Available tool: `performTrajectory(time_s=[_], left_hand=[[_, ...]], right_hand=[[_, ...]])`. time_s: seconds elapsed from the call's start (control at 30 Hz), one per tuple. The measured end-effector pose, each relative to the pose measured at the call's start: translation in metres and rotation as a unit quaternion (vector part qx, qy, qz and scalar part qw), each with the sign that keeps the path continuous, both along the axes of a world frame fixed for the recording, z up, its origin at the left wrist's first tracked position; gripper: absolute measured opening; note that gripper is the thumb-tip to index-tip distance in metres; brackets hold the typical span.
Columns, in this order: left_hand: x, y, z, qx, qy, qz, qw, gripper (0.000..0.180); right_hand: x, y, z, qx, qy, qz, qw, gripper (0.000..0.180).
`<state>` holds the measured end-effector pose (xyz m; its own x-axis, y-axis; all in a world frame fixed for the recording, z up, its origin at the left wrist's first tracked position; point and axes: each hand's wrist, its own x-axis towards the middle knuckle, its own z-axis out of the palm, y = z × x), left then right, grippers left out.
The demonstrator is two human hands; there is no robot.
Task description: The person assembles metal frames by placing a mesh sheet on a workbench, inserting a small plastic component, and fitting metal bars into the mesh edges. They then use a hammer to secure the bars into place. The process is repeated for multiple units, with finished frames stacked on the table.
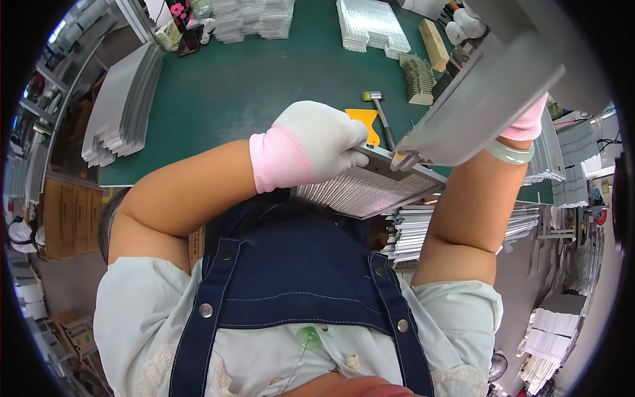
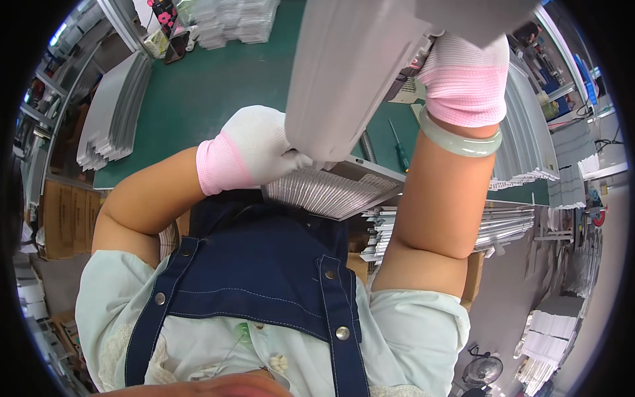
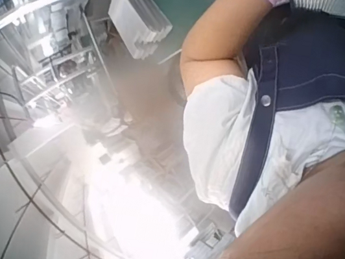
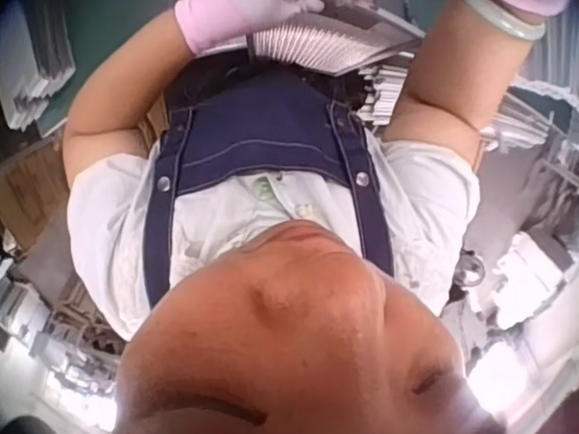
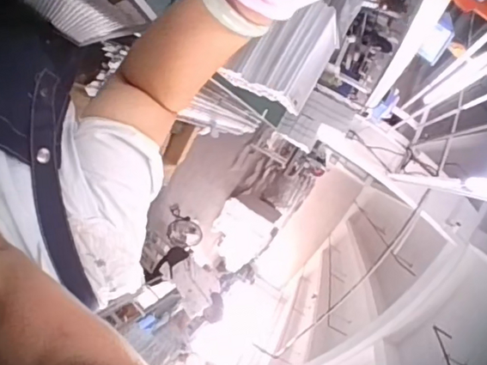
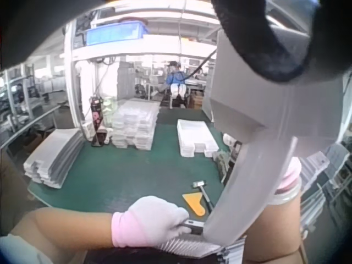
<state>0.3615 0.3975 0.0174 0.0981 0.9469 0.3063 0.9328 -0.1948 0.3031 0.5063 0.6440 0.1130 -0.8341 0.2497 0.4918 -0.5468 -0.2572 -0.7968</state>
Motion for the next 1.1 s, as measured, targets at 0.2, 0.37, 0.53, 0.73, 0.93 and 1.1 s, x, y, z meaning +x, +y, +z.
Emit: performTrajectory(time_s=[0.2, 0.37, 0.53, 0.73, 0.93, 1.1], left_hand=[[-0.002, 0.001, 0.005, -0.04, 0.017, 0.012, 0.999, 0.02], [0.0, 0.001, 0.001, -0.02, 0.022, 0.023, 0.999, 0.026], [0.001, 0.0, 0.015, -0.103, 0.041, 0.034, 0.993, 0.031], [-0.006, -0.005, 0.004, -0.02, 0.032, 0.009, 0.999, 0.031], [-0.005, -0.006, 0.012, -0.046, 0.023, 0.036, 0.998, 0.024], [-0.006, -0.003, 0.011, -0.03, 0.034, 0.036, 0.998, 0.028]], right_hand=[[0.002, -0.014, 0.004, -0.019, 0.025, -0.133, 0.991, 0.023], [-0.012, -0.042, 0.011, 0.37, 0.117, -0.42, 0.82, 0.031], [-0.013, -0.075, 0.019, 0.45, 0.102, -0.467, 0.755, 0.038], [-0.007, -0.073, 0.022, 0.199, 0.147, -0.253, 0.935, 0.036], [-0.008, -0.076, 0.029, 0.097, 0.143, -0.21, 0.962, 0.035], [0.009, -0.052, 0.051, 0.119, 0.139, -0.203, 0.962, 0.034]])
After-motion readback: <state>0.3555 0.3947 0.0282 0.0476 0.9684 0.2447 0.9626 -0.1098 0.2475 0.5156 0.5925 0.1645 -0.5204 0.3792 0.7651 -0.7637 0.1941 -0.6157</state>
